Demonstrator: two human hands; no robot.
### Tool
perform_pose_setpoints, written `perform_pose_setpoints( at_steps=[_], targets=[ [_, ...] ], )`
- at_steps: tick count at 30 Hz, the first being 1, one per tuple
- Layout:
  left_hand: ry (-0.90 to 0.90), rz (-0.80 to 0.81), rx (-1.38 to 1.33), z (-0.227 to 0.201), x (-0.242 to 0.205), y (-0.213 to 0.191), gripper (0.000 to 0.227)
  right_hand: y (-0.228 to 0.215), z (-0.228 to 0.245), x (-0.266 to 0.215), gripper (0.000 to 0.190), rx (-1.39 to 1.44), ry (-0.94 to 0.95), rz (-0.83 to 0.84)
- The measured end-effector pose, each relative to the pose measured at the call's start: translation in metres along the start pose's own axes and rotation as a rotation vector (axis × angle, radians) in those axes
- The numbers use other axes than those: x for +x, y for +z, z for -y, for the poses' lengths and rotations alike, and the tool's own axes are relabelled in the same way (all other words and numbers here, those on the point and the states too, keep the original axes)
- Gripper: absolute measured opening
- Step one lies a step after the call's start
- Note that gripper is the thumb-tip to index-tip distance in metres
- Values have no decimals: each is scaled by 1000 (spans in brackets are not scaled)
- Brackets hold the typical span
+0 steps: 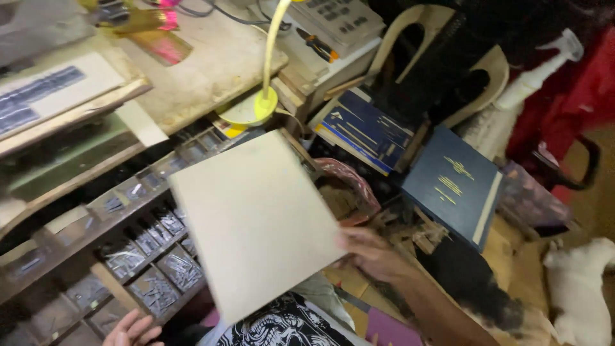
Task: The person arranges metal type blocks into a composing stick to form lines of text. They then transfer the composed lines into a wooden chase on a printing press bed. The person also handles a sheet of paper and a yellow desk lamp.
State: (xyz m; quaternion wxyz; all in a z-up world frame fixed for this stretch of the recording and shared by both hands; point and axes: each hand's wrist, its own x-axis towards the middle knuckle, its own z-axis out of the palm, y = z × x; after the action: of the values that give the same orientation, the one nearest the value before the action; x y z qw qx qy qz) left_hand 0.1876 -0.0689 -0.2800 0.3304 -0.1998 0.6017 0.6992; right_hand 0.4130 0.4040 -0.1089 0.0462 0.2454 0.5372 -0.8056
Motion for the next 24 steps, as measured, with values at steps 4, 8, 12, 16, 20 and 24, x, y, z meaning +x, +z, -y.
perform_pose_setpoints(
  at_steps=[4, 8, 12, 16, 20, 24],
  targets=[
    [76, -102, 79, -36, -64, 71, 53, -88, -42, -57, 43, 35, -352, -276],
    [91, -99, 5, -37, -77, 104, 52, -129, -49, -90, 12, 118, -331, -818],
    [125, -105, 33, -67, -123, 138, 43, -191, -60, -102, 11, 239, -622, -792],
    [48, -97, 129, -78, -136, 144, 44, -212, -54, -115, 16, 348, -458, -1038],
    [-3, -92, 174, -79, -133, 150, 44, -247, -72, -121, 9, 335, -564, -945],
    [28, -109, 180, -60, -118, 147, 44, -209, -54, -109, 17, 359, -481, -1130]
  ],
)
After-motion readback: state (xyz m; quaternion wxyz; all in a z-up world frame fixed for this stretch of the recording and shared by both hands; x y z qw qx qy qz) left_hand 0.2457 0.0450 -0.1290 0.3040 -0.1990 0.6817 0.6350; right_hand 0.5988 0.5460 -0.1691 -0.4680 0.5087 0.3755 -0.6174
